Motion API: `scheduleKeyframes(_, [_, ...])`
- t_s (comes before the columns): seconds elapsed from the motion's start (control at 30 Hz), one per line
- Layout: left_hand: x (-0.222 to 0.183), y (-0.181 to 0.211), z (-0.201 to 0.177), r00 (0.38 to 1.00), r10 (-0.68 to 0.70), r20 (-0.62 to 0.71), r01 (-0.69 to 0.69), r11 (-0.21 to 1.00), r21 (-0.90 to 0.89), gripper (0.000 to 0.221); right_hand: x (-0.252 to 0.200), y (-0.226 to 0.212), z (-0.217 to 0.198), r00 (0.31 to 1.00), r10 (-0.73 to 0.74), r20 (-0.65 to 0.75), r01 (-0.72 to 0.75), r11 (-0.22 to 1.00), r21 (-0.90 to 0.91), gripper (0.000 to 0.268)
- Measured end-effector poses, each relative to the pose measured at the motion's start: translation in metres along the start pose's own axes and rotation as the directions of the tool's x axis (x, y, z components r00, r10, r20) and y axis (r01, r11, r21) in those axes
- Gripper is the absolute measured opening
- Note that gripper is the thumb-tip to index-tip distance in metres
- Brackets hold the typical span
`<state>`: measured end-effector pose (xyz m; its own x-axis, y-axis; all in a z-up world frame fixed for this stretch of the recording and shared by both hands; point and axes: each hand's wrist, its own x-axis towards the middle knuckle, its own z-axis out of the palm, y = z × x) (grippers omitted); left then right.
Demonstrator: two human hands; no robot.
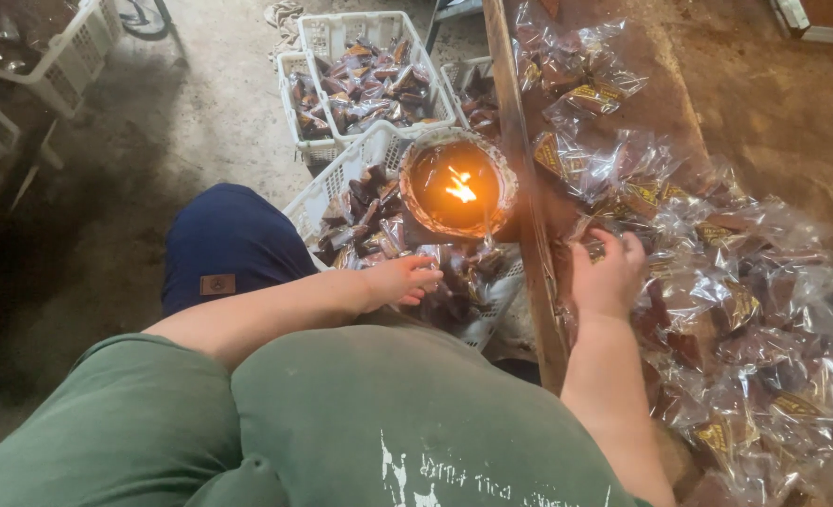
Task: Sealing small plastic bags containing pastries by folding the top and passing the edge through a candle flame.
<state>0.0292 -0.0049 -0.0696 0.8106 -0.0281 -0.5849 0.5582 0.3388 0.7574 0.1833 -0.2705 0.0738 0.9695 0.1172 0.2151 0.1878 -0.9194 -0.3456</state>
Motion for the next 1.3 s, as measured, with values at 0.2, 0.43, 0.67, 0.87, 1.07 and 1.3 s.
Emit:
scheduleKeyframes(0.2, [0.001,-0.002,-0.01,0.995,0.005,0.096,-0.019,0.99,0.141,0.06,0.015,0.029,-0.011,0.914,0.298,0.274,-0.27,0.953,-0.137,0.07])
scheduleKeyframes(0.43, [-0.038,0.03,0.011,0.991,0.134,0.022,-0.133,0.991,-0.017,0.061,-0.028,-0.038,-0.014,0.925,-0.206,-0.318,0.34,0.823,0.455,0.048])
scheduleKeyframes(0.67, [-0.042,0.039,0.012,0.926,0.345,0.153,-0.248,0.861,-0.444,0.038,-0.064,-0.069,0.037,0.76,-0.573,0.306,0.028,0.499,0.866,0.086])
scheduleKeyframes(0.87, [-0.057,0.045,0.013,0.924,0.382,0.017,-0.361,0.887,-0.288,0.024,-0.069,-0.061,0.065,0.874,-0.306,0.378,-0.179,0.52,0.835,0.044])
scheduleKeyframes(1.07, [-0.05,0.04,-0.001,0.918,0.338,-0.207,-0.378,0.905,-0.196,0.025,-0.063,-0.054,0.064,0.81,-0.327,0.487,-0.127,0.713,0.69,0.029])
scheduleKeyframes(1.3, [-0.08,0.052,0.002,0.88,0.473,0.033,-0.438,0.784,0.44,0.042,-0.082,-0.062,0.08,0.647,-0.109,0.755,-0.643,0.455,0.616,0.025])
